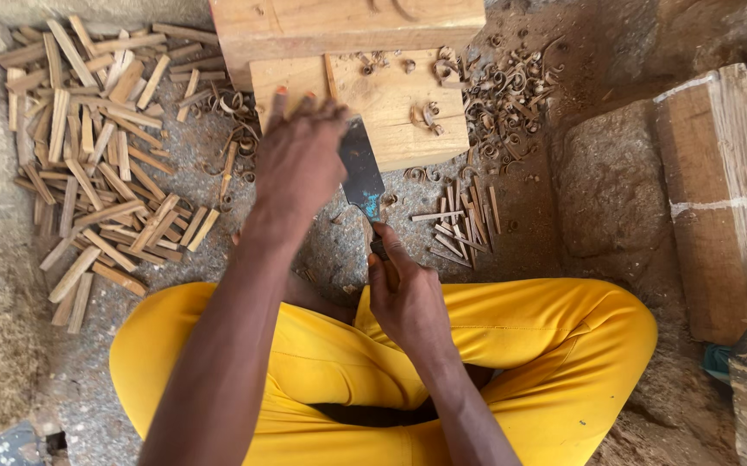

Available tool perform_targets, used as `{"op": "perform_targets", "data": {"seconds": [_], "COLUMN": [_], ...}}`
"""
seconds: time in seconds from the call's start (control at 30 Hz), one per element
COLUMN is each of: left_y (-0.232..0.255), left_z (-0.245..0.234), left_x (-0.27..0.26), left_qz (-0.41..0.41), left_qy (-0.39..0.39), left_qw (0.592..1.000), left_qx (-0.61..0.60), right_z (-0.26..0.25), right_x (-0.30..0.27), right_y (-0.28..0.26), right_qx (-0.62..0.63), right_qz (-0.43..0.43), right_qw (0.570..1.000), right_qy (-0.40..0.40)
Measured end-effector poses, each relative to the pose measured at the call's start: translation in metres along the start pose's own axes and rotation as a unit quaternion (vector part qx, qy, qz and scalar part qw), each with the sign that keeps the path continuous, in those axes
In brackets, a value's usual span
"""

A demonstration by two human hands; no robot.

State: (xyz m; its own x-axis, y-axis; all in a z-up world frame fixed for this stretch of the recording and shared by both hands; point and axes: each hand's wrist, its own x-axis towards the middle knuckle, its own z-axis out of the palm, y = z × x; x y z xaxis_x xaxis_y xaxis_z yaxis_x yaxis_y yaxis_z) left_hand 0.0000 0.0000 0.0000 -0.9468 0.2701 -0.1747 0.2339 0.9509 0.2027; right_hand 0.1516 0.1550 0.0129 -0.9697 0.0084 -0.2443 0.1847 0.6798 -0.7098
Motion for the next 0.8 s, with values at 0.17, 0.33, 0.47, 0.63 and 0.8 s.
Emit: {"op": "perform_targets", "data": {"seconds": [0.17, 0.33, 0.47, 0.63, 0.8], "left_y": [0.021, 0.007, 0.002, -0.016, -0.028], "left_z": [0.028, 0.024, 0.021, 0.013, 0.019], "left_x": [-0.012, 0.016, 0.015, 0.004, 0.011], "left_qz": [0.041, 0.004, 0.002, -0.022, -0.074], "left_qy": [0.011, 0.050, 0.016, 0.105, 0.043], "left_qw": [0.998, 0.998, 0.997, 0.980, 0.988], "left_qx": [0.036, -0.045, -0.079, -0.166, -0.129], "right_z": [0.016, 0.028, 0.032, 0.015, -0.006], "right_x": [0.030, 0.068, 0.072, 0.064, 0.036], "right_y": [-0.004, -0.018, -0.017, -0.019, -0.009], "right_qx": [0.043, 0.042, 0.035, 0.054, 0.118], "right_qz": [-0.055, -0.108, -0.137, -0.055, 0.080], "right_qw": [0.997, 0.989, 0.984, 0.995, 0.988], "right_qy": [0.036, 0.087, 0.112, 0.069, 0.054]}}
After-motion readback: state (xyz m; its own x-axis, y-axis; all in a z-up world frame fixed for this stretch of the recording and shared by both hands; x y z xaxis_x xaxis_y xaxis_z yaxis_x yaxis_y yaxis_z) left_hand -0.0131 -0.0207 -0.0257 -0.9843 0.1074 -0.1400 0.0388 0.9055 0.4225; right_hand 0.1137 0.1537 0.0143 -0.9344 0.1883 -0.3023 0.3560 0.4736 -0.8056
